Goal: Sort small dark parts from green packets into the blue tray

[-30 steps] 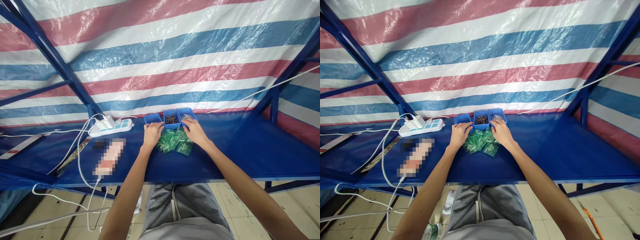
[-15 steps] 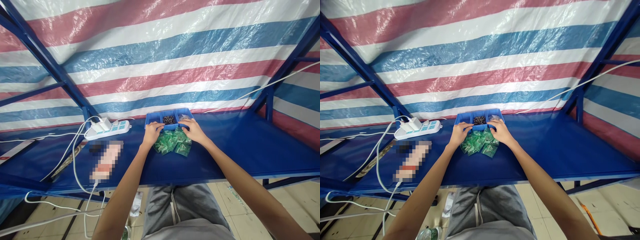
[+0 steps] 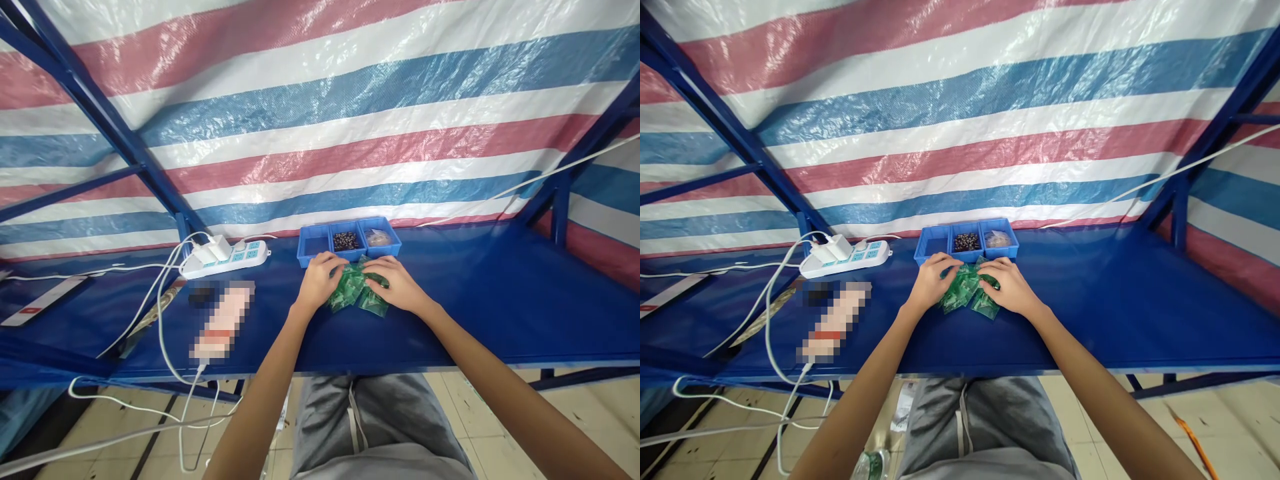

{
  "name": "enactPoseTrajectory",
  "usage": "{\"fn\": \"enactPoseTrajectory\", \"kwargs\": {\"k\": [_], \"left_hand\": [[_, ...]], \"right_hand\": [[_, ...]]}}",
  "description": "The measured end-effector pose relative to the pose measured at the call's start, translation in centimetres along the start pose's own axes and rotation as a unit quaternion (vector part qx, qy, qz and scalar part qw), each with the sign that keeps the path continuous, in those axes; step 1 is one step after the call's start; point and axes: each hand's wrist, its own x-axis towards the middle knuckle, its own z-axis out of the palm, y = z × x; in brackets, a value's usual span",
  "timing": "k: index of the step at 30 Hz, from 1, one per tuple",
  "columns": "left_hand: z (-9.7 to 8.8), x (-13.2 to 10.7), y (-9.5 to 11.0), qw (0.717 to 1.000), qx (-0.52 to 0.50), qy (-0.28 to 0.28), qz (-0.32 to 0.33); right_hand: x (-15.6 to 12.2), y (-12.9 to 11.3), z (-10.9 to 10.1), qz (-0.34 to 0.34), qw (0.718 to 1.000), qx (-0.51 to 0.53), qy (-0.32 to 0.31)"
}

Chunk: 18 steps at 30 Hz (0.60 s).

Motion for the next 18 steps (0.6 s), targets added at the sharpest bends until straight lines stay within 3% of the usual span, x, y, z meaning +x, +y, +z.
{"fn": "enactPoseTrajectory", "kwargs": {"k": [2,5,14,18], "left_hand": [[0.0,-0.6,0.3,0.998,-0.016,-0.052,0.011],[0.0,-1.1,0.4,0.996,-0.01,-0.086,-0.002],[-0.3,-1.6,1.1,0.992,0.012,-0.122,-0.008],[-0.1,-1.6,0.9,0.994,-0.01,-0.111,-0.011]], "right_hand": [[-0.1,-0.3,0.0,-0.004,0.999,-0.018,-0.041],[-0.1,-0.3,-0.1,-0.002,0.998,-0.026,-0.065],[-0.3,0.6,-0.9,0.024,0.999,0.018,-0.043],[-0.3,0.5,-1.0,0.033,0.998,0.015,-0.059]]}}
